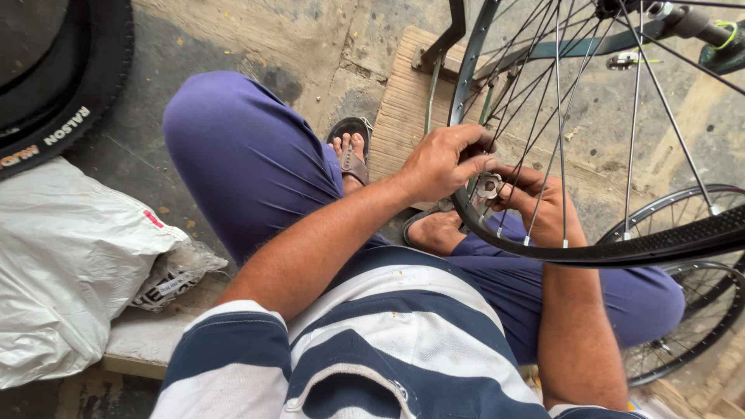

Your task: The person sits on the floor and uses a spoke wrench to adjust the tension of individual spokes on a bicycle wheel mounted on a truing stand. They repeatedly rotate the wheel and tighten or loosen spokes to align the rim.

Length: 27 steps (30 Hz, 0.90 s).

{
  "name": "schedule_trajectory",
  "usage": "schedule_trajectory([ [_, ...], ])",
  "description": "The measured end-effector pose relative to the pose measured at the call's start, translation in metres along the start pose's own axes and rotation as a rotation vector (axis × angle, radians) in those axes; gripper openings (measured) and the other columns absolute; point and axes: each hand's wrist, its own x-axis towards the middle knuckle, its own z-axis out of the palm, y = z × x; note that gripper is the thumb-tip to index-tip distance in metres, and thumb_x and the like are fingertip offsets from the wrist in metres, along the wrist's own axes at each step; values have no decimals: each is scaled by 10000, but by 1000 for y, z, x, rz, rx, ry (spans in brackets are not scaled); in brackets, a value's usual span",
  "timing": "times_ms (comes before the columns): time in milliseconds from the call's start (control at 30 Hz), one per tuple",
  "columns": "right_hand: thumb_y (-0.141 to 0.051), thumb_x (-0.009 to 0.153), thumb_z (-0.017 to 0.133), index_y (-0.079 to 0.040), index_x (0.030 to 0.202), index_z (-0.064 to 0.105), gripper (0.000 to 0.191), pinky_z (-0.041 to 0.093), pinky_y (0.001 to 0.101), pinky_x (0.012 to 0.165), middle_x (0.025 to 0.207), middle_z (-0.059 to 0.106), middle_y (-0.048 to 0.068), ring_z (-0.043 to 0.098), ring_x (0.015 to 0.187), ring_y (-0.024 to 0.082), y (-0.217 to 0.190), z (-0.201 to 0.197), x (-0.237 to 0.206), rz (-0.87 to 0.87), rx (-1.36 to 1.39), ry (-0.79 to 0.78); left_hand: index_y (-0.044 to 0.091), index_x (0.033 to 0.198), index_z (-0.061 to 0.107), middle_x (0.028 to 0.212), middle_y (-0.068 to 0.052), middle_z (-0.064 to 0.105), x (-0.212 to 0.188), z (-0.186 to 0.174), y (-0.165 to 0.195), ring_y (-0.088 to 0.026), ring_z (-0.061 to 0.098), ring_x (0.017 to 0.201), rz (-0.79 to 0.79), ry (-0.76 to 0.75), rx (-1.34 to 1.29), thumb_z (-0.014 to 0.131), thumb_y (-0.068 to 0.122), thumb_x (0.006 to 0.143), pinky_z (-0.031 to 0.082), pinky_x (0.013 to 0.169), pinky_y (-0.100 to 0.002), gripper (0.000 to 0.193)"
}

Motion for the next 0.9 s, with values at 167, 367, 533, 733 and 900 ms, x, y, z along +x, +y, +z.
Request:
schedule_trajectory([
  [167,-84,979,659,57,1285,667,337,576,296,770,983,743,105,702,853,145,-4,12,-2,51,-23,27,44,1028,692,872,-103,737,5,-1,-1,-217,744,784,-40,-2,7,741,213,907,576,714,-343,214],
  [367,-163,1030,659,40,1190,703,262,523,264,721,910,719,55,633,778,105,11,20,10,9,30,29,41,1028,683,897,-112,728,4,0,-5,-239,735,811,-36,28,43,749,213,897,570,724,-356,226],
  [533,-233,1087,651,19,1051,735,268,488,260,704,866,695,24,592,758,96,27,24,14,-10,-31,20,53,1036,693,916,-106,724,3,2,-11,-244,734,829,-49,24,78,735,227,906,568,735,-366,221],
  [733,-210,1017,661,5,1110,737,246,522,242,705,882,729,4,626,755,75,18,33,13,-18,-54,67,67,1009,707,917,-105,717,3,3,-11,-270,720,824,-68,24,121,734,254,906,552,714,-382,215],
  [900,-125,1003,698,28,1168,731,228,481,230,629,833,698,34,594,706,71,11,61,-6,-81,-295,403,82,991,715,881,-102,723,2,3,-9,-278,712,797,-135,-11,125,717,282,917,539,696,-400,213],
])
